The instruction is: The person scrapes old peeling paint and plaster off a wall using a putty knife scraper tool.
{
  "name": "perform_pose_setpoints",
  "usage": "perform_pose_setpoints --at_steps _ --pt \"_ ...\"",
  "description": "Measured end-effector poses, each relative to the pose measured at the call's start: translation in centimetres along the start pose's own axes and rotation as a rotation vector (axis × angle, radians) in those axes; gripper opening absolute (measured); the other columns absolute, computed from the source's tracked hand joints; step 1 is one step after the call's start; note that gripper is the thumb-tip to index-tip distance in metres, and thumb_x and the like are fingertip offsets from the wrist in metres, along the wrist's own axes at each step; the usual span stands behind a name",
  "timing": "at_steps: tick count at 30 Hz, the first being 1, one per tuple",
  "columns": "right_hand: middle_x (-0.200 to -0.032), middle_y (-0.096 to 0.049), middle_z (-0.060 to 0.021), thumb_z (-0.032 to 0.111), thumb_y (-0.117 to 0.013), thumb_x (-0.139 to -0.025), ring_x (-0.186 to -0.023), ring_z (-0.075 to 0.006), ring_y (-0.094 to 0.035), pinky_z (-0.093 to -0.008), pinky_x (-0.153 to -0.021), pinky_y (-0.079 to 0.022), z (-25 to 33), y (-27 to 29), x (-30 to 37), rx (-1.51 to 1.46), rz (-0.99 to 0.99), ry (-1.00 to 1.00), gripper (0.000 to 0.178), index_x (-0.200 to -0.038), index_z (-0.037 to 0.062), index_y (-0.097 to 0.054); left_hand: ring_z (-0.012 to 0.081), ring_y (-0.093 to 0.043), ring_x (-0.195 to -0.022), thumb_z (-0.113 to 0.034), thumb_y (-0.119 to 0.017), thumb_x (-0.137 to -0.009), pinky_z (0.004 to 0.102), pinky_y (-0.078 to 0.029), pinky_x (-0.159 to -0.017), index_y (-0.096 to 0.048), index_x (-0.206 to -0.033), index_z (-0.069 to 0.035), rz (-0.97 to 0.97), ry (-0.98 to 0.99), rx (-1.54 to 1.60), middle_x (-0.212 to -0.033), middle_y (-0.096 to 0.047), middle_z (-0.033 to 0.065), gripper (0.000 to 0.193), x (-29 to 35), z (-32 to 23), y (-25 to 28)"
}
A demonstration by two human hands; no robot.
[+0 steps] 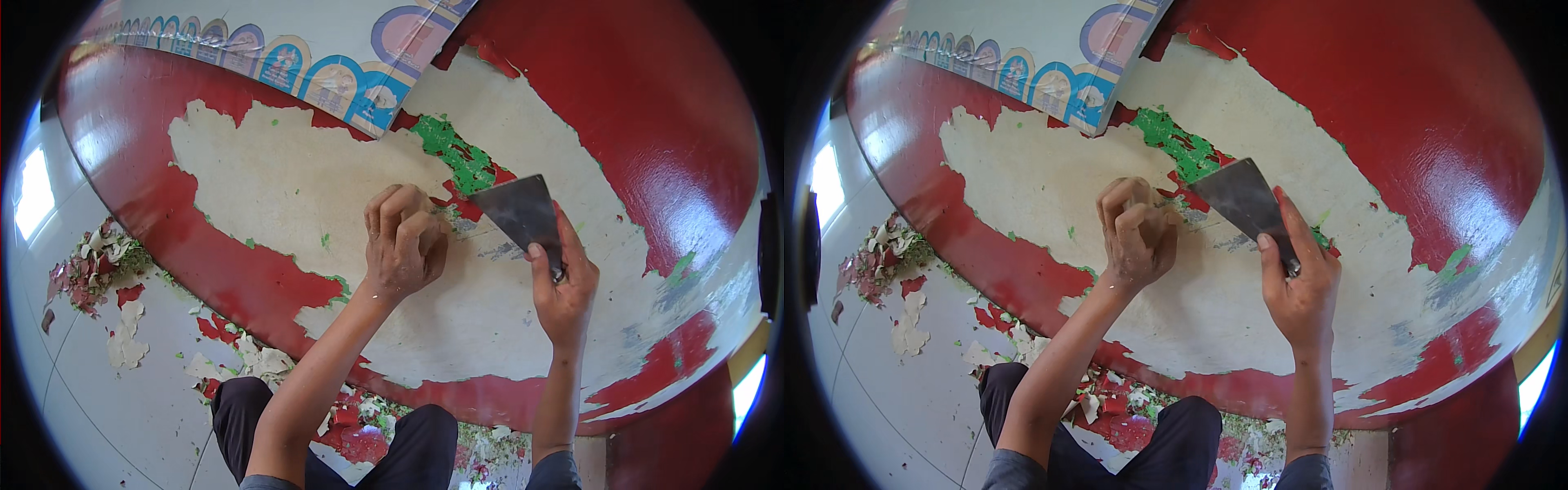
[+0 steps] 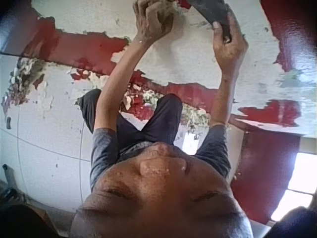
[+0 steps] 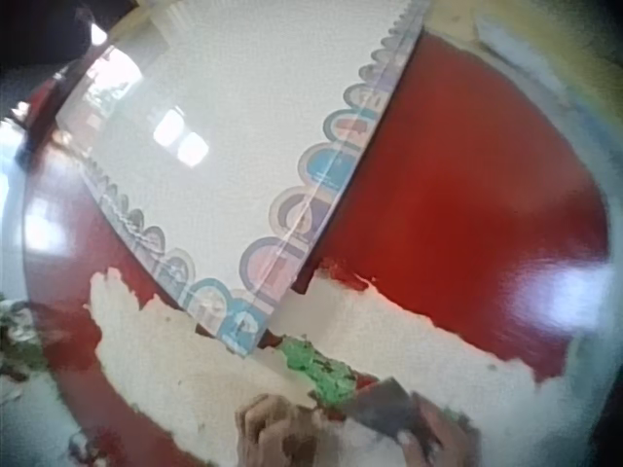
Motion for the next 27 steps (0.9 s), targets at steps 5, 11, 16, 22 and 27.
perform_pose_setpoints --at_steps 5,11,16,22,27 --pt "-0.113 -0.063 -0.0209 -0.001 -0.057 -0.085 -0.09 -0.0288 -0.067 -0.0323 -0.075 -0.052 0.5 -1.2 -1.1 0.095 -0.008 0.078 0.042 -0.127 -0.0018 -0.052 0.0383 -0.038 -0.118 -0.016 -0.064 -0.066 0.0468 -0.03 -0.099 -0.056 -0.116 0.0 0.166 0.074 -0.182 -0.126 -0.043 0.0201 0.053 -1.2 -1.4 0.4" --pt "-0.11 -0.064 -0.0217 -0.002 -0.057 -0.085 -0.09 -0.0291 -0.067 -0.0322 -0.075 -0.052 1.1 -1.9 -1.5 0.072 0.001 0.097 0.042 -0.127 -0.0023 -0.052 0.0379 -0.035 -0.122 -0.018 -0.064 -0.064 0.0478 -0.028 -0.102 -0.06 -0.117 -0.001 0.236 0.053 -0.265 -0.134 -0.04 0.0198 0.056 -1.3 -1.6 0.5" --pt "-0.104 -0.065 -0.0219 -0.002 -0.058 -0.085 -0.087 -0.0285 -0.067 -0.0319 -0.073 -0.051 0.5 -1.9 -1.4 0.048 0.04 0.063 0.041 -0.126 -0.0038 -0.052 0.0305 -0.039 -0.122 -0.023 -0.065 -0.064 0.0462 -0.023 -0.106 -0.064 -0.117 -0.01 0.235 0.079 -0.293 -0.135 -0.041 0.0122 0.054 -1.0 -1.6 0.2" --pt "-0.1 -0.066 -0.0223 -0.001 -0.059 -0.085 -0.083 -0.0281 -0.067 -0.0327 -0.07 -0.051 0.3 -1.8 -1.3 0.019 0.071 0.067 0.04 -0.124 -0.0046 -0.053 0.0352 -0.038 -0.121 -0.019 -0.064 -0.062 0.0497 -0.028 -0.103 -0.064 -0.112 -0.003 0.258 0.026 -0.303 -0.136 -0.039 0.0165 0.052 -0.9 -1.6 0.1" --pt "-0.098 -0.066 -0.022 0.0 -0.06 -0.085 -0.079 -0.0303 -0.067 -0.0329 -0.067 -0.051 0.0 -1.6 -1.4 0.049 0.084 0.118 0.039 -0.123 -0.0041 -0.054 0.0342 -0.041 -0.118 -0.017 -0.065 -0.061 0.0496 -0.03 -0.101 -0.066 -0.107 -0.004 0.208 -0.008 -0.281 -0.133 -0.043 0.0146 0.048 -0.9 -1.6 0.2"
Point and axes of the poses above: each hand's wrist, its own x-axis away from the middle knuckle, its own y-axis out of the back of the hand, z = x × y, the point moved 3 cm from there along -x, towards the middle knuckle
